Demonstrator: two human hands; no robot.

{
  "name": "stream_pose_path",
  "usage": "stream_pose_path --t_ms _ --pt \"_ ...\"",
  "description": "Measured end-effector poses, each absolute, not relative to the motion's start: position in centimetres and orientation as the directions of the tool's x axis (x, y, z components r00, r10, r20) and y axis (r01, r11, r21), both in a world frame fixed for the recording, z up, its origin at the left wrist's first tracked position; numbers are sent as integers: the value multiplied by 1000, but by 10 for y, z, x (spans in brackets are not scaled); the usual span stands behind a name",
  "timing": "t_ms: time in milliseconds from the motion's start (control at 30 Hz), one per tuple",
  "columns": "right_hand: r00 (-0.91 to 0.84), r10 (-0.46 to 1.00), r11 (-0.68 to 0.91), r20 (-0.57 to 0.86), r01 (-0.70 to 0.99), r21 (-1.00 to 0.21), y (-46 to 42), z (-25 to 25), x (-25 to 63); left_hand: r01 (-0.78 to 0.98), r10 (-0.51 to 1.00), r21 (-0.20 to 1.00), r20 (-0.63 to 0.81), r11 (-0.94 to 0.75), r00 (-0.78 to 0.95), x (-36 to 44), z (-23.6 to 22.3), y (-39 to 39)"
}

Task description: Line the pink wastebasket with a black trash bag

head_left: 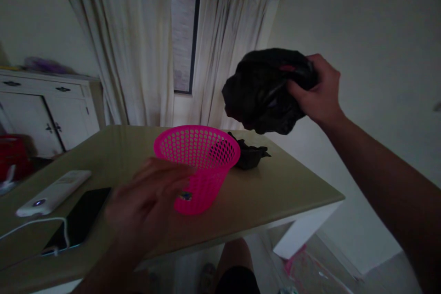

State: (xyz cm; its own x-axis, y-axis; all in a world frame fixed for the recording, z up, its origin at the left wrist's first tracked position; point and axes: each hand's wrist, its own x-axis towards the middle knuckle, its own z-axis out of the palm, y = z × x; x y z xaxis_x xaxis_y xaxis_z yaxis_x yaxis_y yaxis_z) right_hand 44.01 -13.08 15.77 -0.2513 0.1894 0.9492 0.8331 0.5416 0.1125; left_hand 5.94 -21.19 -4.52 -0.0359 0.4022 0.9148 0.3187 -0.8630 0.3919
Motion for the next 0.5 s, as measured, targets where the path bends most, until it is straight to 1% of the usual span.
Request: stream_pose_path --t_ms 33,67,100,133,167,233,300,333,367,400,467,500 --pt "-302 123 552 945 812 188 -130 159 425 330 408 405 911 -852 -63 63 -37 -197" --pt "-377 91 569 922 779 263 -128 158 412 333 420 427 902 -841 -97 65 -28 -182" --pt "-466 89 595 880 734 328 -125 155 400 328 446 467 884 -821 -141 67 -20 -168" --pt "-555 109 631 824 680 374 -122 151 390 297 452 476 880 -828 -148 67 -13 -155" --pt "-633 137 673 762 624 397 -118 145 381 285 456 476 879 -832 -137 66 -7 -143" --pt "-725 189 748 662 543 381 -109 130 369 302 478 480 874 -824 -85 61 1 -121" --pt "-760 247 770 601 531 354 -99 116 364 396 532 481 846 -782 24 50 5 -103" --pt "-767 281 757 577 547 357 -95 110 366 476 560 456 822 -752 99 43 6 -95" --pt "-765 322 729 558 577 369 -90 106 370 568 583 402 793 -718 176 36 6 -88" --pt "-751 366 689 550 616 382 -85 103 376 661 602 324 760 -677 245 27 6 -81" --pt "-682 432 597 590 707 379 -76 102 394 803 669 166 662 -572 339 10 8 -71" --pt "-629 446 558 637 752 352 -72 104 405 841 727 127 580 -526 367 2 10 -68"
